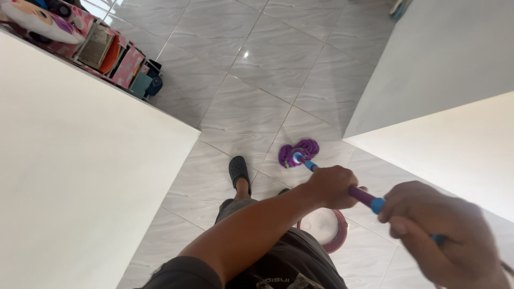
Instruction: Mopping a tiled floor using a mop and a bucket containing soapy water.
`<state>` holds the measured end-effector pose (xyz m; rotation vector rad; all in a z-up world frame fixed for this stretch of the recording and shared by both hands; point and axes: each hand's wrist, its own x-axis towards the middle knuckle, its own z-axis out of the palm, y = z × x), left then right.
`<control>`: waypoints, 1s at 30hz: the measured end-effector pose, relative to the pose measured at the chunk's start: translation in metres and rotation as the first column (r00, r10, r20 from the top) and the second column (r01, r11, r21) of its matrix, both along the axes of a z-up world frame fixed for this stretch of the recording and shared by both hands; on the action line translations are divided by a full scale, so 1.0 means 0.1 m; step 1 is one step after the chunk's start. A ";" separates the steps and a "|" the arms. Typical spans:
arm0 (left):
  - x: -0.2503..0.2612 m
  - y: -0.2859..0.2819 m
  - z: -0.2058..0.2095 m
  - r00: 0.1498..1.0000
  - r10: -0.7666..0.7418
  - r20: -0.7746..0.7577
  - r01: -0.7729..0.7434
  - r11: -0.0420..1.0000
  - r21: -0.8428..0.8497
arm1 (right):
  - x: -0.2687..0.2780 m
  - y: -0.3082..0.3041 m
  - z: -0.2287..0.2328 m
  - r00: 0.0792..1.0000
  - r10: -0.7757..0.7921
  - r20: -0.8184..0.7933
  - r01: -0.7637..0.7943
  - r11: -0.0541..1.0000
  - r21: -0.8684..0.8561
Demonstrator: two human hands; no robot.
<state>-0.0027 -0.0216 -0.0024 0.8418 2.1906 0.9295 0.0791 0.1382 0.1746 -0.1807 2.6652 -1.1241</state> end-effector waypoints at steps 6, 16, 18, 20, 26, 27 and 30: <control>-0.19 -0.80 -0.27 0.962 0.222 -0.161 -0.204 0.972 0.118 | -0.46 -0.85 -0.03 0.957 0.221 -0.187 -0.268 0.919 -0.289; -0.83 -2.14 -0.29 0.887 0.408 -0.214 -0.417 0.909 0.005 | -1.38 -2.00 -0.22 0.898 0.358 -0.256 -0.439 0.776 -0.453; -0.99 -2.36 -0.44 0.870 0.434 -0.236 -0.436 0.899 0.044 | -1.55 -2.16 -0.29 0.885 0.378 -0.272 -0.465 0.737 -0.490; -1.12 -2.50 -0.59 0.836 0.484 -0.257 -0.473 0.874 0.106 | -1.74 -2.35 -0.26 0.886 0.378 -0.267 -0.463 0.755 -0.465; -1.69 -2.69 -0.53 0.837 0.513 -0.189 -0.499 0.858 0.120 | -2.25 -2.71 -0.21 0.885 0.354 -0.303 -0.446 0.831 -0.331; -1.79 -2.70 -0.47 0.848 0.510 -0.145 -0.501 0.860 0.097 | -2.32 -2.75 -0.22 0.878 0.349 -0.328 -0.449 0.838 -0.311; -2.08 -2.72 -0.71 0.855 0.503 -0.124 -0.492 0.864 0.112 | -2.49 -2.83 -0.27 0.883 0.338 -0.326 -0.436 0.849 -0.300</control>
